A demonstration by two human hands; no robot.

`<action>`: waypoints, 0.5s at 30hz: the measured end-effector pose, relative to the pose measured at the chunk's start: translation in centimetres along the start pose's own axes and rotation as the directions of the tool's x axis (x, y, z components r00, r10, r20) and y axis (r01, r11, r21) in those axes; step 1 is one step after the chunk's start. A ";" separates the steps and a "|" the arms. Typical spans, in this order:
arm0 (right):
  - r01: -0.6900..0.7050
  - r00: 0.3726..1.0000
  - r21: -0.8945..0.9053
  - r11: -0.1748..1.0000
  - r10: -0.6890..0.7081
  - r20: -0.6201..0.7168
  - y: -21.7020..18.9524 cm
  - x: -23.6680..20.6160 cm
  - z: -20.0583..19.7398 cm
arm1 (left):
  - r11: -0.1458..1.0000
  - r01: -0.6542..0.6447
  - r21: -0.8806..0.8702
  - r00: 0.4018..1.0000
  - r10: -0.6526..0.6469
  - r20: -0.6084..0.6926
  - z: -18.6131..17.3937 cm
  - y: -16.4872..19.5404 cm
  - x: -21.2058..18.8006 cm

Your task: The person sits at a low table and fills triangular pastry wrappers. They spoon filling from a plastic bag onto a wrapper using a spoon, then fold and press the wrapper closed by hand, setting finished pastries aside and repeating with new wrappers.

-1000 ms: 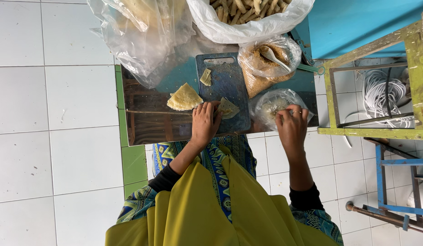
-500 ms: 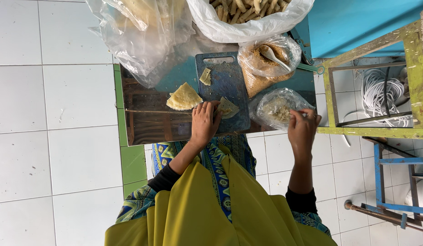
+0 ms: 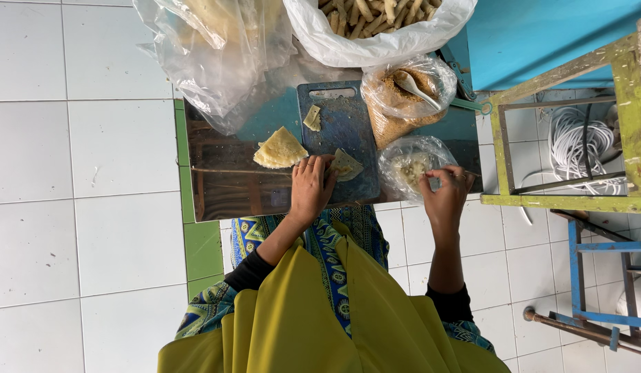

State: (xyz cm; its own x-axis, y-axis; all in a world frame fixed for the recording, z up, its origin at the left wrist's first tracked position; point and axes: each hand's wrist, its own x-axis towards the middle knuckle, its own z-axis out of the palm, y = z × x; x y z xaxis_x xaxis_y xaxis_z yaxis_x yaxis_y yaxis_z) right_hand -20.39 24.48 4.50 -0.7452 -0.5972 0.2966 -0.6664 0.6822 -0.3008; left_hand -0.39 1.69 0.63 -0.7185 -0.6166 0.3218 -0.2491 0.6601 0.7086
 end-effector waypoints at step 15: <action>0.387 0.910 0.221 0.895 -0.410 0.069 -10.8 0.9 7.3 | 0.998 0.051 -0.032 0.998 -0.053 -0.046 0.4 -0.1 -0.2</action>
State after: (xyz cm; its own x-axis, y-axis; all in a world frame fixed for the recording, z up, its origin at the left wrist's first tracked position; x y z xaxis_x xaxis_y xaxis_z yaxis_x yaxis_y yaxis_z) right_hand -14.02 13.54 1.36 -0.4062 -0.8518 0.3308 -0.8900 0.2867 -0.3547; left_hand -0.49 1.94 0.24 -0.6736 -0.6697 0.3128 -0.2650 0.6138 0.7436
